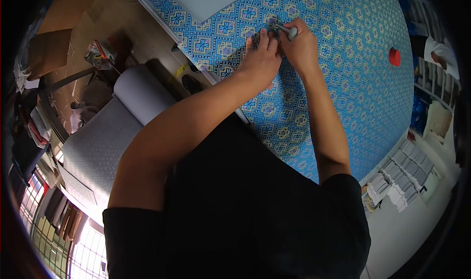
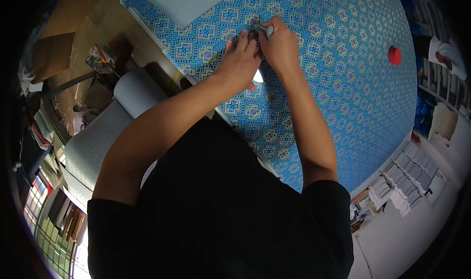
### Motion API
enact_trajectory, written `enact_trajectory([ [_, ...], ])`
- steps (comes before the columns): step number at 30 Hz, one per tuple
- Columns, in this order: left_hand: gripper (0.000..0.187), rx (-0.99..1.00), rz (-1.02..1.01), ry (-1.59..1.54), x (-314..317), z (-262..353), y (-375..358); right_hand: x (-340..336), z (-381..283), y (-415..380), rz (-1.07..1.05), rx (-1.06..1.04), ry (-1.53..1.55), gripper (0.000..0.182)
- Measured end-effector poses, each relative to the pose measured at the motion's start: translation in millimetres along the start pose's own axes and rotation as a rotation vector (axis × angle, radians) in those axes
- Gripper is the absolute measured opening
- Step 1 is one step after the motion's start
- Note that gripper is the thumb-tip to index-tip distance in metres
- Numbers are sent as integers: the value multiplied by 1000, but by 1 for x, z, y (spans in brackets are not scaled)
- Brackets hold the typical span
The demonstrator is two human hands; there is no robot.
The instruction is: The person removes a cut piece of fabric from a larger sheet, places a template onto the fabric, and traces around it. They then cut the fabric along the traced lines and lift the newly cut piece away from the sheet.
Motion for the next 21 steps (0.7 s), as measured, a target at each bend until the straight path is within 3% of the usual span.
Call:
enact_trajectory([
  [14,105,19,-10,6,0,-1,0,10,4,1,146,-23,93,23],
  [17,99,46,32,32,-6,-2,-1,10,12,-10,196,43,182,23],
  [21,86,165,-73,251,-13,-9,5,2,-1,-32,375,155,174,24],
])
Point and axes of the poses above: each hand's wrist, its own y-axis towards the middle knuckle, its own x-axis out of the palm, z = x × y, the point moved 6 cm from there along y, towards the middle knuckle
